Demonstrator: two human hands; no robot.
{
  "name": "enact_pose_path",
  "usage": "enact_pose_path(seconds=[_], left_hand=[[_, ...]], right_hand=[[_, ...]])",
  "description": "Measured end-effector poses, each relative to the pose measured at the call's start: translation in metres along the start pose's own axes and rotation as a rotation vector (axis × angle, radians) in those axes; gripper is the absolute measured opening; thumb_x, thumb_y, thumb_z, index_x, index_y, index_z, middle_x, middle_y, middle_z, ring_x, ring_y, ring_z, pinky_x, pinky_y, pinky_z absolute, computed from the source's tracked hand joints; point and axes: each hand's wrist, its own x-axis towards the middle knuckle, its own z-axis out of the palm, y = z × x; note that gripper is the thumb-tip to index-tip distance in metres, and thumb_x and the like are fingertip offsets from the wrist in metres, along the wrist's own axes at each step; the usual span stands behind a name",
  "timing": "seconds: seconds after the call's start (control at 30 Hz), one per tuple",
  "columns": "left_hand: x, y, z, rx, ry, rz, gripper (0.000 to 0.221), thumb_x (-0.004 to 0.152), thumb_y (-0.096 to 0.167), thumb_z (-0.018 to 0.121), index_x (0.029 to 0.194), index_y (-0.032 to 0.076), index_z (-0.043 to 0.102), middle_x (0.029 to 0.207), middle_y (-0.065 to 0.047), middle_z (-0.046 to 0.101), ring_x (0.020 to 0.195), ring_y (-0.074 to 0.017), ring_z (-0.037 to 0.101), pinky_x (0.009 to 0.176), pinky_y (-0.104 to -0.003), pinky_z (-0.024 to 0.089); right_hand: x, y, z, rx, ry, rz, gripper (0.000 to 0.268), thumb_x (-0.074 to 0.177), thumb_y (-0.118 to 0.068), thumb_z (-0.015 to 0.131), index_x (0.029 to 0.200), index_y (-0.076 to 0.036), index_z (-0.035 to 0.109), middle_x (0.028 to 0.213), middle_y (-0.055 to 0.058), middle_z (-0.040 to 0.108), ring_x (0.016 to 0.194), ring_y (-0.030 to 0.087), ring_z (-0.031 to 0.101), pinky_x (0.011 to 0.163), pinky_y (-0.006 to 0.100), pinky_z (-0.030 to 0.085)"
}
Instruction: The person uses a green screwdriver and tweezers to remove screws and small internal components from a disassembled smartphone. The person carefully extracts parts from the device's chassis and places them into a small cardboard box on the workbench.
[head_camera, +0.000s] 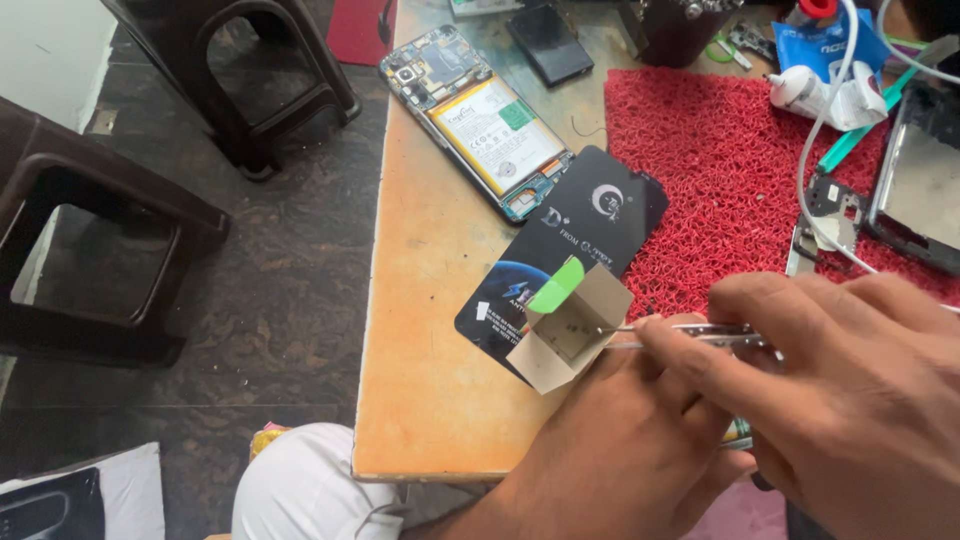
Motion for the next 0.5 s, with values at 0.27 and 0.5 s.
enact_pose_path(seconds=[0.27, 0.5], left_hand=[[0.003, -0.001, -0.001, -0.166, 0.044, 0.025, 0.034, 0.094, 0.015, 0.062, 0.121, -0.006, 0.064, 0.128, -0.02, 0.062, 0.132, -0.0347, 0.055, 0.116, -0.043, 0.043], [0.004, 0.0, -0.008, -0.102, 0.027, 0.087, 0.033, 0.089, 0.014, 0.064, 0.115, -0.005, 0.068, 0.126, -0.024, 0.062, 0.133, -0.0409, 0.053, 0.117, -0.048, 0.042]], right_hand=[[0.026, -0.006, -0.005, -0.129, -0.724, 0.018, 0.103, 0.068, -0.026, 0.074, 0.157, -0.056, 0.032, 0.11, -0.001, 0.053, 0.07, 0.013, 0.07, 0.055, 0.034, 0.059], [0.042, -0.013, -0.014, -0.114, -0.846, 0.064, 0.105, 0.077, -0.022, 0.07, 0.159, -0.065, 0.021, 0.112, -0.003, 0.051, 0.066, 0.012, 0.069, 0.051, 0.034, 0.058]])
